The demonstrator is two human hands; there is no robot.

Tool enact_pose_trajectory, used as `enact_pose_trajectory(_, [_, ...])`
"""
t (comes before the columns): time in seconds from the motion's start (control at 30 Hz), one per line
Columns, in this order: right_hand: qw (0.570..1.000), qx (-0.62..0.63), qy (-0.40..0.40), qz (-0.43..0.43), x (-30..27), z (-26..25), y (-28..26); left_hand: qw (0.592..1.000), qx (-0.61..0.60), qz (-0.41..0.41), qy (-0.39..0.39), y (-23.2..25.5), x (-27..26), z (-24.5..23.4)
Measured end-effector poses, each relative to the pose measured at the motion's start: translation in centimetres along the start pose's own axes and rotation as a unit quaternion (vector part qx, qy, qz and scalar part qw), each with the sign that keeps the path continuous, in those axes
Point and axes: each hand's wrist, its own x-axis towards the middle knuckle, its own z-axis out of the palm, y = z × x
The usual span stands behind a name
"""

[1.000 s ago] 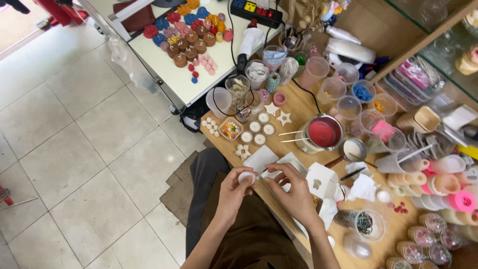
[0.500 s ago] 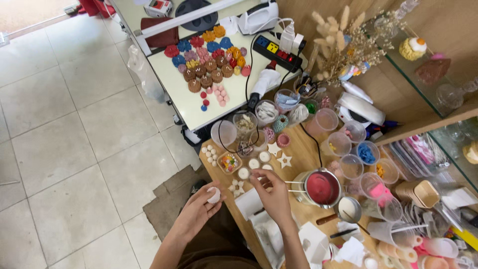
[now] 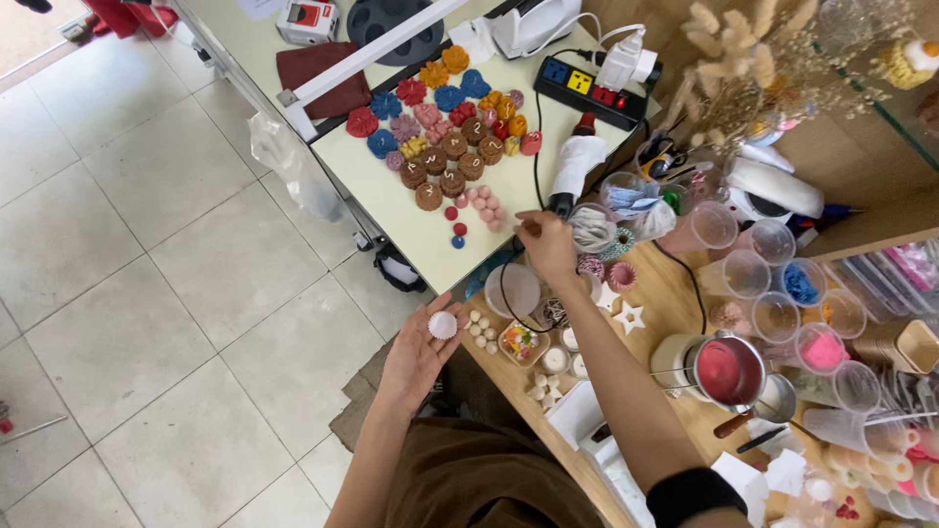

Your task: The person assembles a small white gift box and places several small round candle tins filled with brown wax inside the box, finishing by closing the box.

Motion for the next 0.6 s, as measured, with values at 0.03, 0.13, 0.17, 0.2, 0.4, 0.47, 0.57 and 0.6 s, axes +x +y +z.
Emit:
enact_pose_trajectory(0.03, [1.0, -0.004, 0.009, 0.002, 0.9, 1.4, 0.2, 1.0, -0.014, 0.0, 0.012, 0.9, 0.2, -0.5])
enact_pose_trajectory(0.13, [0.999, -0.026, 0.03, 0.004, 2.9, 4.0, 0.7, 0.999, -0.036, -0.011, 0.032, 2.4, 0.6, -2.0])
enact_pose_trajectory(0.17, [0.999, -0.038, 0.035, 0.006, 3.3, 4.4, 0.9, 0.998, -0.038, -0.017, 0.036, 2.7, 0.6, -2.7])
enact_pose_trajectory(0.2, [0.998, -0.05, 0.04, 0.007, 3.6, 4.7, 0.9, 0.998, -0.038, -0.021, 0.043, 3.1, 0.6, -3.3])
enact_pose_trajectory(0.4, [0.994, -0.083, 0.055, 0.035, 3.4, 4.2, -0.7, 0.996, -0.056, -0.056, 0.031, 3.1, 2.6, -4.6])
enact_pose_trajectory(0.47, [0.997, -0.044, 0.058, 0.019, 3.4, 2.7, -2.8, 0.996, -0.054, -0.063, 0.013, 2.7, 4.1, -4.3])
enact_pose_trajectory(0.57, [0.999, -0.003, 0.048, 0.005, 1.8, 0.2, -7.0, 0.993, -0.08, -0.079, -0.032, 2.0, 7.0, -3.6])
enact_pose_trajectory(0.6, [0.999, 0.008, 0.042, 0.003, 0.7, -0.5, -8.4, 0.992, -0.079, -0.089, -0.033, 1.7, 7.7, -3.3])
